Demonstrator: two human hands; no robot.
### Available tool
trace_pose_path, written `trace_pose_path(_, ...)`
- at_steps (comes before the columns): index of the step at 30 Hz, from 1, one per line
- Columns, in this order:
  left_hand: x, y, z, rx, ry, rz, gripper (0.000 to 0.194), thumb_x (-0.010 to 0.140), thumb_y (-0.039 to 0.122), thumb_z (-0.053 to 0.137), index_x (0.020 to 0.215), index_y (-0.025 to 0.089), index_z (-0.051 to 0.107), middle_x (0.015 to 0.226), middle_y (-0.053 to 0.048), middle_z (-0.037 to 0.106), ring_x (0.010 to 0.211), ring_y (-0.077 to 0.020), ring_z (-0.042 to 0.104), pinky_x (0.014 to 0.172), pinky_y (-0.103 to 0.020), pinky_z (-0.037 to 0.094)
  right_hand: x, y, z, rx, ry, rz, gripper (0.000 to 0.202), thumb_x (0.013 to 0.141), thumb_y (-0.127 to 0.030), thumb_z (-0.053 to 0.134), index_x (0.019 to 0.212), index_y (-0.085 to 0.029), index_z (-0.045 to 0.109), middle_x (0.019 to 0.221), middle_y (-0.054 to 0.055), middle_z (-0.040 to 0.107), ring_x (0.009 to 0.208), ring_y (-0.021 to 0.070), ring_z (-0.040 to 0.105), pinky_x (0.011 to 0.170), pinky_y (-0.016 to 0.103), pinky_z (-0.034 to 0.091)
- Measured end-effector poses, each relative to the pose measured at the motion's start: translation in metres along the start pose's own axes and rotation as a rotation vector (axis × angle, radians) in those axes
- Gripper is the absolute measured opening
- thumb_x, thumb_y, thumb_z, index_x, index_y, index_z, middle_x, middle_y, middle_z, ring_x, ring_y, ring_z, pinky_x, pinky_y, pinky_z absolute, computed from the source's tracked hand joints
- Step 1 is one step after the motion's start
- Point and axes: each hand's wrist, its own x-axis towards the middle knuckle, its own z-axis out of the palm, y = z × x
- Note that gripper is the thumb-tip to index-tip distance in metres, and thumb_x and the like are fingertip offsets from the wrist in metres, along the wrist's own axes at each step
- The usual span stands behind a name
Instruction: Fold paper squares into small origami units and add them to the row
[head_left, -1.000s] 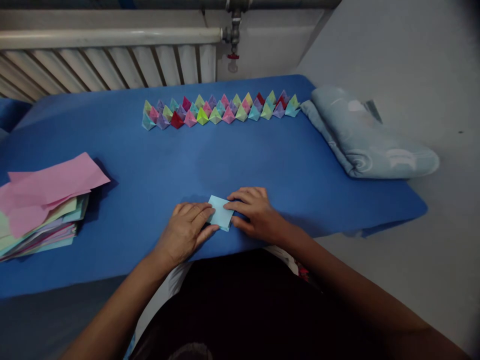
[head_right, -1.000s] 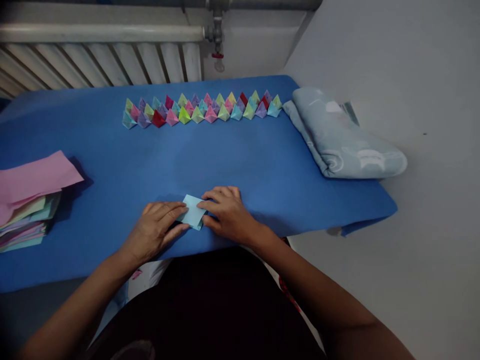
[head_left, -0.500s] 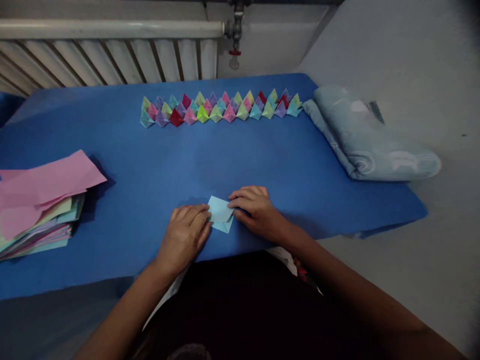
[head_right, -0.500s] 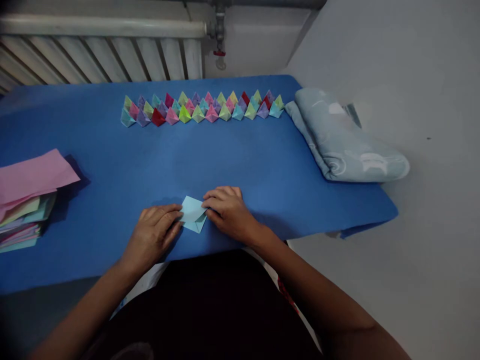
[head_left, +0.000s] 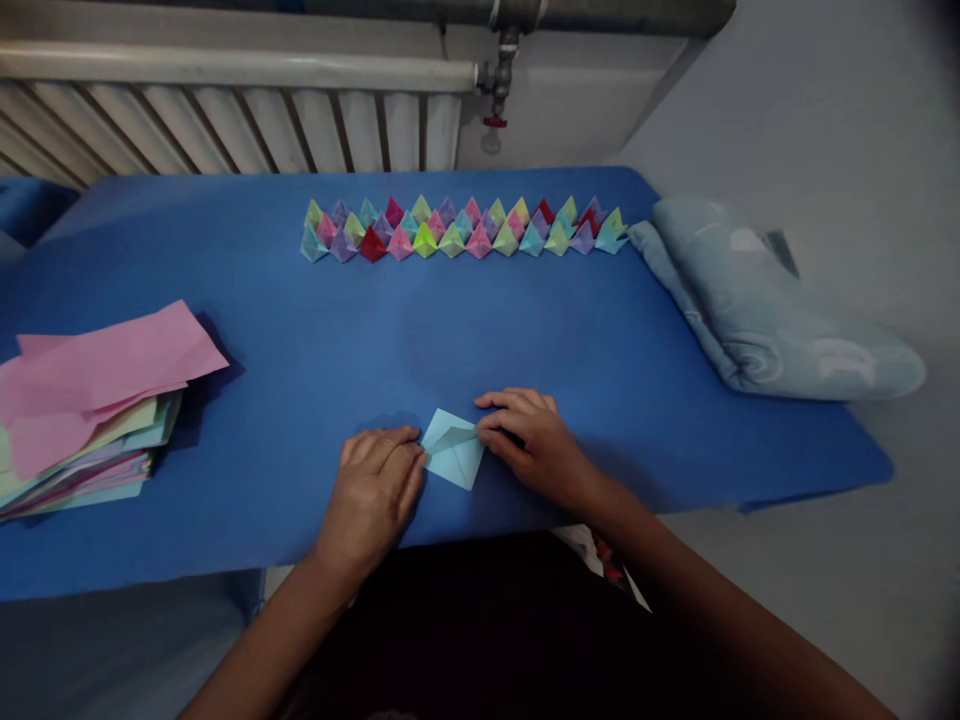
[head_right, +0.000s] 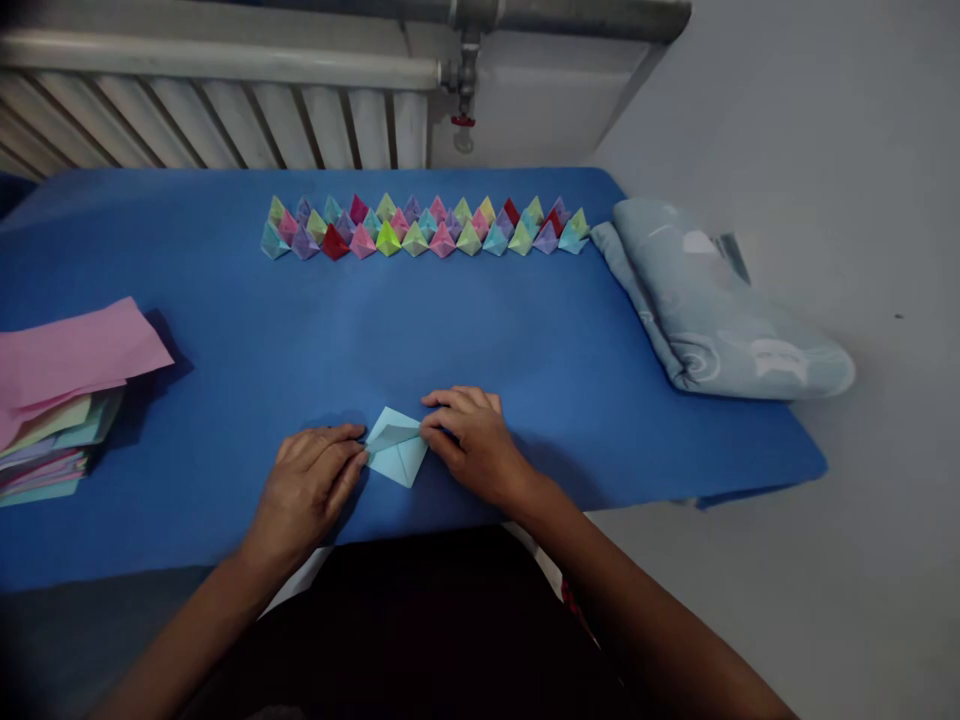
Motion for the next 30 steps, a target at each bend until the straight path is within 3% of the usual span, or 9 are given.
trace_pose_path(16, 0.007, -0.001, 0.001, -0.133, -0.039, -0.192, 0.012, 0.091, 0.020, 0.054, 0.082, 0.017, 0.061, 0.100, -0.007, 0.069, 0.095, -0.0217, 0.060, 0.089, -0.042, 0.040, 0.007, -0.006, 0.009, -0.043, 0.068, 0.148, 0.013, 0.086, -0.027, 0.061, 0.074, -0.023, 0.062, 0.118, 0.004, 0.067, 0.114, 0.0280, 0.053, 0.095, 0.049, 0.036)
trace_pose_path(30, 0.008, 0.001, 0.003, -0.165, -0.038, -0.272, 0.011, 0.089, 0.021, 0.055, 0.079, 0.019, 0.058, 0.101, -0.006, 0.068, 0.094, -0.0214, 0.061, 0.089, -0.043, 0.040, 0.010, -0.010, 0.009, -0.021, 0.083, 0.194, 0.016, 0.083, -0.028, 0.063, 0.069, -0.022, 0.060, 0.117, 0.003, 0.067, 0.113, 0.0283, 0.054, 0.094, 0.050, 0.036)
